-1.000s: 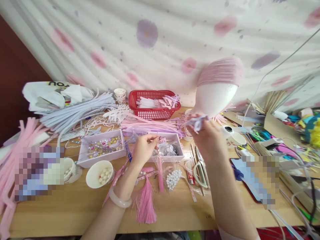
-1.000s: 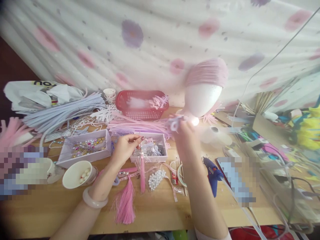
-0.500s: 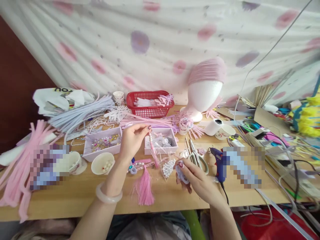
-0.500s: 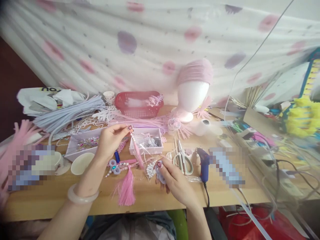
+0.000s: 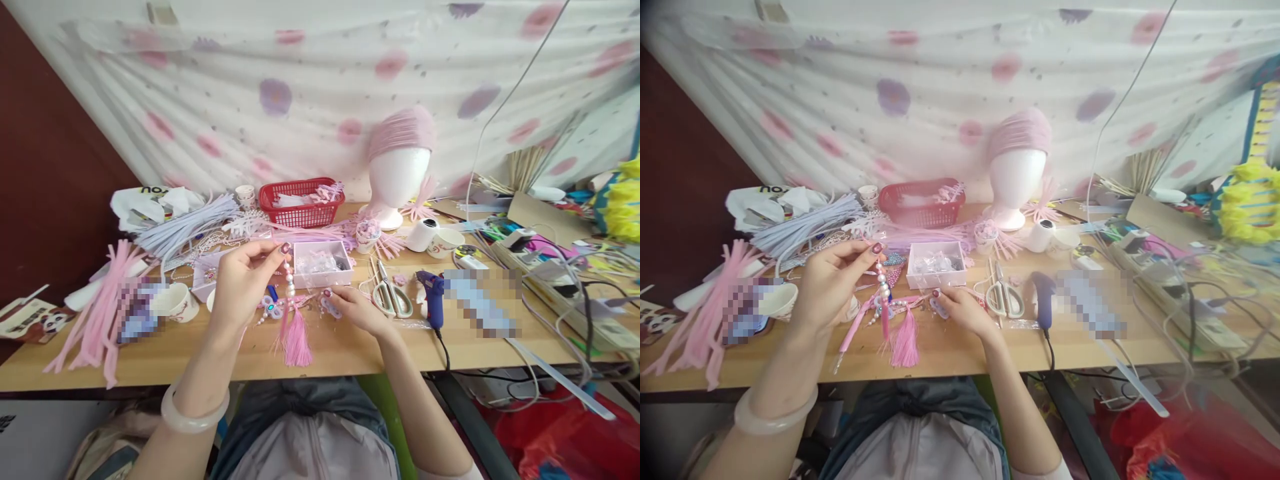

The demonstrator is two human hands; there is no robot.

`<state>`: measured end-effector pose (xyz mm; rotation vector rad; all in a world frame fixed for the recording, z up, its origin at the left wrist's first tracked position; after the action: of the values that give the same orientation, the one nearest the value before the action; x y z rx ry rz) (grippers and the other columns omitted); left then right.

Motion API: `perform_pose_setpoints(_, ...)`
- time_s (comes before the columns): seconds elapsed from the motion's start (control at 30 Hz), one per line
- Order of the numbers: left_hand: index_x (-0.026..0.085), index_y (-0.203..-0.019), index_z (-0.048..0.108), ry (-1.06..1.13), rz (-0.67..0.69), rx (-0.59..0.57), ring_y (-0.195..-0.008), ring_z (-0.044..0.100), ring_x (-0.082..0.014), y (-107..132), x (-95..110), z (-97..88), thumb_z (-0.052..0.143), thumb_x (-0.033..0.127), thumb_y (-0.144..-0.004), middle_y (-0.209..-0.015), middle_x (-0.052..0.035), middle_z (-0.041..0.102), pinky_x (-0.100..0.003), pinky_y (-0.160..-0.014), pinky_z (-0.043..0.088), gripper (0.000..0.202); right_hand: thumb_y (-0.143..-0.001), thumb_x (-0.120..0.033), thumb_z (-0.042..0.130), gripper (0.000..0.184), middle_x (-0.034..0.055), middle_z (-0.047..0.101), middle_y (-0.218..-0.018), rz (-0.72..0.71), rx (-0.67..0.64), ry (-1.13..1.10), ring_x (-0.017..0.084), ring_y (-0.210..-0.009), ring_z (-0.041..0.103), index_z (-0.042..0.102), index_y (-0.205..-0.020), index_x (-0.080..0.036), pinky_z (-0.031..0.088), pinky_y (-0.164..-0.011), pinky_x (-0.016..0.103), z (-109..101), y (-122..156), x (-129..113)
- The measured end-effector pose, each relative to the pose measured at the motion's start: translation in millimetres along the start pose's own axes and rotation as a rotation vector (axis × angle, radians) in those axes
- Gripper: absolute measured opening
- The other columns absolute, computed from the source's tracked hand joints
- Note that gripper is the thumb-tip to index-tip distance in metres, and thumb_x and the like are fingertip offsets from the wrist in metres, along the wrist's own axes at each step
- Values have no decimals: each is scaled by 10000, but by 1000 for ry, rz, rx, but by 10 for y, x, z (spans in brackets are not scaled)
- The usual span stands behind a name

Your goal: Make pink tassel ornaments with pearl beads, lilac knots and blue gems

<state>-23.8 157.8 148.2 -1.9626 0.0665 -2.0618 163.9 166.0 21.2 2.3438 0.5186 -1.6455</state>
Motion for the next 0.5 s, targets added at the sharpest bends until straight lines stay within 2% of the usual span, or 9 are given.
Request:
perform_pose_setpoints(0.1, 144, -747, 712, 70, -90, -43, -563, 651, -125, 23, -217, 113, 889, 430, -608, -662, -4, 689, -212, -502, 556, 364, -948, -504, 466, 383, -21, 506, -697, -7, 43, -11, 151, -671, 470, 528, -726, -199, 388, -641, 278, -28, 76, 3)
perform_pose_setpoints(0.23, 149, -739, 673, 170, -261, -133, -531, 632, -119, 128, -531, 364, 901, 469, -574, -656, 7, 667, -221, -479, 559, 426, -974, -493, 435, 374, 7, 544, -750, 25, 122, -30, 161, -699, 514, 550, -774, -198, 416, -638, 275, -185, 323, -1)
perform_pose_setpoints(0.37, 158, -739, 626, 234, -334, -254, -542, 634, -104, 246, -637, 617, 874, 469, -634, -681, 21, 654, -206, -492, 566, 411, -965, -530, 458, 382, 0, 512, -713, 102, 192, -23, 157, -633, 488, 595, -830, -200, 395, -540, 256, -360, 567, 66)
perform_pose_setpoints(0.5, 166, -758, 598, 224, -361, -291, -558, 635, -105, 253, -771, 688, 846, 471, -684, -687, 29, 643, -193, -474, 563, 400, -979, -515, 435, 380, 5, 543, -731, 172, 239, 31, 168, -653, 509, 645, -942, -200, 400, -553, 258, -478, 676, 142)
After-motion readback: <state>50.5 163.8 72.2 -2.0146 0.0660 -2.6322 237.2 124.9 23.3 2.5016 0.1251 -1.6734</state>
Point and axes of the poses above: each hand's wrist, its own y-axis away from the middle knuckle, its own z-axis out of the palm, x = y × z, the point moved 10 cm from there along -y, towards the middle knuckle
